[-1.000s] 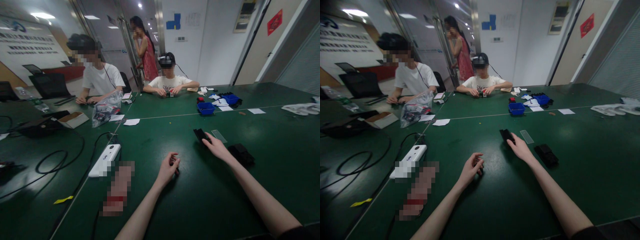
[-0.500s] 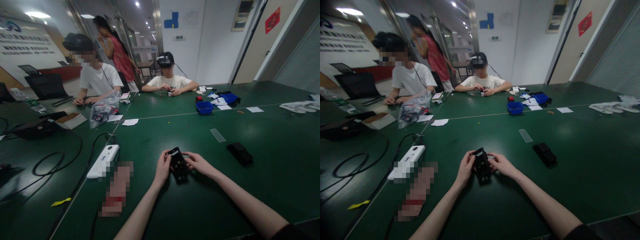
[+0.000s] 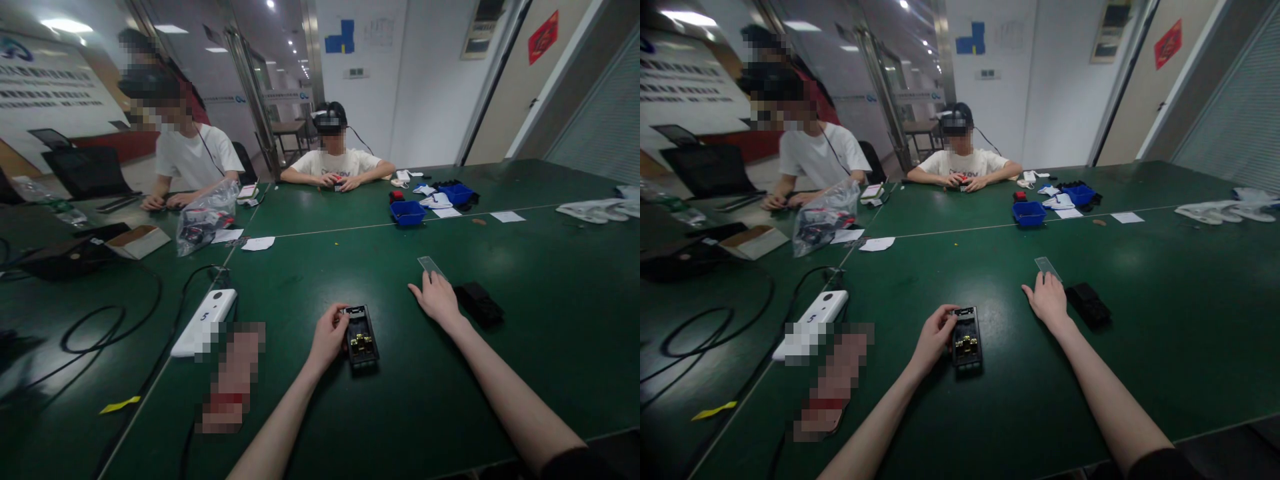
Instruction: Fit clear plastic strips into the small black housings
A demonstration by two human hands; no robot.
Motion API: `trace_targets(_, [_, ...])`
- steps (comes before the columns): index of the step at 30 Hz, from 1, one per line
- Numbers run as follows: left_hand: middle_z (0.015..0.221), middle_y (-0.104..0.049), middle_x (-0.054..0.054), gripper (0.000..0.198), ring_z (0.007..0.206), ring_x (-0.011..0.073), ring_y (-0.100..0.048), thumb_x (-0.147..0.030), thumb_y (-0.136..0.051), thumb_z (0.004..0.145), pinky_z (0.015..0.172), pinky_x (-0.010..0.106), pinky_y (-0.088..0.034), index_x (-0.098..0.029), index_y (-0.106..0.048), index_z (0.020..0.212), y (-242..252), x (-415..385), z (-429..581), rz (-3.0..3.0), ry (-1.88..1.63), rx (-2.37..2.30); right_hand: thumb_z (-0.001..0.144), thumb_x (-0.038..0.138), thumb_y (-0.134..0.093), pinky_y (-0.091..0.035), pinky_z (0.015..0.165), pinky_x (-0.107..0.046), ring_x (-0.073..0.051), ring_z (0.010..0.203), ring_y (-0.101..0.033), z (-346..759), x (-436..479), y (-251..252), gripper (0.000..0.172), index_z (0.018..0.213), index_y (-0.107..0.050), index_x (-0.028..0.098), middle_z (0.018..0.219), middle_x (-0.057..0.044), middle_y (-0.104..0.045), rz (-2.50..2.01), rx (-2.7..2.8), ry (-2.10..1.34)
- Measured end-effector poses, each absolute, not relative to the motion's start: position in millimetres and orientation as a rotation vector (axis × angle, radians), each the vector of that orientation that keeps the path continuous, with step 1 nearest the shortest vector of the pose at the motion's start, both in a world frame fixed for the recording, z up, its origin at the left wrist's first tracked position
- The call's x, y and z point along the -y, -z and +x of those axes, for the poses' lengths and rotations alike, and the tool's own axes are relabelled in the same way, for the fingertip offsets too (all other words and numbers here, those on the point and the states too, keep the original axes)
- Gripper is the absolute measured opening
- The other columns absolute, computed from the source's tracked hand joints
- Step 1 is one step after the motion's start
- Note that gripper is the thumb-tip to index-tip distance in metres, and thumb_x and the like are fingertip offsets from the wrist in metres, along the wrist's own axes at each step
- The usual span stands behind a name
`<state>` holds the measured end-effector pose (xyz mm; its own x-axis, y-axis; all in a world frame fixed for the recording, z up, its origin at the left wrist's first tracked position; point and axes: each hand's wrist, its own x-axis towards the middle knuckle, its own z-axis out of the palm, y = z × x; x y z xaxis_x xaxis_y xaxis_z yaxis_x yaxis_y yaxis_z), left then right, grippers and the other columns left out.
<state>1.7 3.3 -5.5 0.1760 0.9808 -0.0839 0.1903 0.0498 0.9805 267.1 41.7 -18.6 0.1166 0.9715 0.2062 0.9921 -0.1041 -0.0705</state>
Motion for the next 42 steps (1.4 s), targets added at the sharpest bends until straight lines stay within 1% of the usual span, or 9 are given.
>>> trace_targets(5, [0.062,-0.051,-0.004,0.025,0.038,0.0064,-0.045,-0.032,-0.047,0.082,0.033,0.016,-0.036,-0.015,-0.054,0.099,3.9,-3.3,1.2,1.392,-0.919,-1.238,0.089,0.041,-0.037,-0.042,0.083,-0.042,-0.033,0.101,-0.054,241.0,-32.4,13.3,0.056,0.120,-0.048,-0.004,0.110,-0.029,-0.055,-2.113,2.060,0.143])
trace_targets(9, [0.064,-0.051,-0.004,0.026,0.038,0.0063,-0.045,-0.032,-0.047,0.081,0.033,0.016,-0.036,-0.015,-0.054,0.099,2.9,-2.5,1.1,1.392,-0.923,-1.235,0.088,0.037,-0.042,-0.044,0.083,-0.041,-0.031,0.103,-0.052,221.3,-22.0,11.6,0.039,0.105,-0.057,0.005,0.112,-0.024,-0.055,-1.951,2.124,0.136])
trace_targets(12, [0.063,-0.051,-0.004,0.026,0.039,0.0066,-0.046,-0.033,-0.047,0.082,0.033,0.017,-0.037,-0.015,-0.054,0.099,2.3,-2.3,1.5,1.389,-0.919,-1.241,0.087,0.032,-0.045,-0.043,0.086,-0.040,-0.029,0.106,-0.052,211.1,-16.6,8.4,0.027,0.097,-0.057,0.010,0.113,-0.021,-0.056,-1.863,2.162,0.143])
trace_targets(16, [0.063,-0.051,-0.004,0.026,0.038,0.0067,-0.045,-0.032,-0.046,0.082,0.033,0.017,-0.037,-0.015,-0.054,0.099,4.3,-3.1,1.6,1.399,-0.916,-1.247,0.088,0.021,-0.040,-0.046,0.077,-0.033,-0.024,0.093,-0.059,203.7,-14.1,-0.3,0.018,0.094,-0.055,0.013,0.100,-0.016,-0.064,-1.842,2.270,0.002])
trace_targets(22, [0.062,-0.051,-0.004,0.026,0.037,0.0061,-0.045,-0.032,-0.047,0.081,0.032,0.016,-0.036,-0.015,-0.054,0.099,8.5,-4.6,0.3,1.402,-0.921,-1.238,0.086,0.016,-0.038,-0.046,0.064,-0.029,-0.022,0.079,-0.064,204.3,-14.8,-10.6,0.028,0.111,-0.051,0.014,0.090,-0.013,-0.068,-1.896,2.327,-0.106])
trace_targets(27, [0.060,-0.050,-0.005,0.026,0.036,0.0059,-0.044,-0.033,-0.047,0.081,0.032,0.016,-0.035,-0.015,-0.054,0.098,6.8,-4.8,1.3,1.395,-0.927,-1.236,0.084,0.020,-0.043,-0.047,0.068,-0.030,-0.019,0.070,-0.065,211.0,-17.5,-15.0,0.042,0.124,-0.048,0.013,0.077,-0.007,-0.069,-1.745,2.074,-0.406])
trace_targets(31, [0.059,-0.050,-0.005,0.025,0.036,0.0057,-0.044,-0.032,-0.047,0.082,0.032,0.015,-0.035,-0.015,-0.054,0.097,6.4,-4.8,1.9,1.398,-0.932,-1.228,0.081,0.025,-0.047,-0.051,0.061,-0.029,-0.014,0.055,-0.062,203.6,-17.7,-18.7,0.038,0.118,-0.052,0.017,0.067,0.000,-0.065,-1.462,1.681,-0.875])
trace_targets(35, [0.058,-0.050,-0.005,0.024,0.035,0.0052,-0.044,-0.033,-0.048,0.082,0.033,0.015,-0.035,-0.015,-0.054,0.096,8.3,-5.1,1.9,1.390,-0.948,-1.213,0.072,0.032,-0.062,-0.053,0.057,-0.029,-0.014,0.056,-0.065,182.5,-11.8,-20.8,0.036,0.103,-0.046,0.021,0.067,0.004,-0.064,-1.116,1.213,-1.326])
trace_targets(42, [0.056,-0.050,-0.006,0.025,0.035,0.0060,-0.043,-0.035,-0.050,0.081,0.034,0.017,-0.035,-0.015,-0.053,0.096,12.2,-6.4,2.0,1.385,-0.980,-1.190,0.067,0.032,-0.070,-0.055,0.061,-0.030,-0.013,0.058,-0.066,154.2,2.4,-14.7,0.041,0.094,-0.040,0.024,0.067,0.005,-0.065,-0.906,1.059,-1.547])
